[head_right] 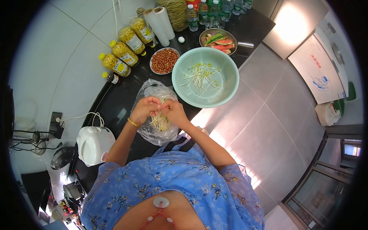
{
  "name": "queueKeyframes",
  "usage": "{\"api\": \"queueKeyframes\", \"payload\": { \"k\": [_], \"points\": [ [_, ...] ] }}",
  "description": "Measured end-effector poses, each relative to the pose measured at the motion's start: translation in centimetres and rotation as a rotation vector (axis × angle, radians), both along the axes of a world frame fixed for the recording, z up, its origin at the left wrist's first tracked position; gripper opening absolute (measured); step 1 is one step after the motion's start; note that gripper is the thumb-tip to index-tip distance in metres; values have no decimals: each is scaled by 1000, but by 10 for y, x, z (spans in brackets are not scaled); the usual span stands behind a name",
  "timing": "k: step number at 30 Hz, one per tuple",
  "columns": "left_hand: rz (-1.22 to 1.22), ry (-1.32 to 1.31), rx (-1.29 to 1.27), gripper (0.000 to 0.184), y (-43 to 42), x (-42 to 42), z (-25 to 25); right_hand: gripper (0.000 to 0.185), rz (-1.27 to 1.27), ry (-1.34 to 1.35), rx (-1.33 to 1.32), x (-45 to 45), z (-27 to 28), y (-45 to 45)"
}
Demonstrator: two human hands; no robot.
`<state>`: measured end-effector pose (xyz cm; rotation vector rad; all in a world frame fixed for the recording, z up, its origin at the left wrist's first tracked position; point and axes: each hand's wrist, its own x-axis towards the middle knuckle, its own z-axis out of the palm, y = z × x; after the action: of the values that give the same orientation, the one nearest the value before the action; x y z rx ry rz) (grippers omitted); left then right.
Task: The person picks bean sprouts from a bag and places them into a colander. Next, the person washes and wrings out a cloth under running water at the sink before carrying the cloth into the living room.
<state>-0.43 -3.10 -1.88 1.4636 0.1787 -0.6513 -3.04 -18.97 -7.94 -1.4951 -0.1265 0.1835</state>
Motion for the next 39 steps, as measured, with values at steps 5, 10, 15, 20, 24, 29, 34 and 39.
{"api": "queueKeyframes", "payload": {
  "k": [5, 10, 15, 20, 24, 29, 34, 39],
  "points": [
    [-8, -22, 1, 11, 0, -3, 0, 6, -154, -201, -151, 1, -8, 13],
    [45, -33, -86, 9, -14, 15, 8, 4, 10, 740, 789, 5, -7, 11],
    [-22, -134, -197, 35, -79, 56, 13, 7, 24, 826, 721, -7, -25, 15],
    [11, -374, 15, 40, -85, 78, -3, 18, 68, 788, 732, -16, -30, -3],
    [-23, -239, -36, 27, -38, 63, -7, 17, -29, 800, 762, -20, -29, -13],
    [-100, -168, 200, 20, 30, 15, -66, 14, -49, 784, 810, -20, -25, -16],
    [-251, -775, 979, 16, 21, -2, -99, 14, -66, 751, 823, -22, -20, -11],
    [-293, -763, 1150, 15, 6, 7, -115, 13, -73, 732, 811, -36, -16, -10]
  ]
}}
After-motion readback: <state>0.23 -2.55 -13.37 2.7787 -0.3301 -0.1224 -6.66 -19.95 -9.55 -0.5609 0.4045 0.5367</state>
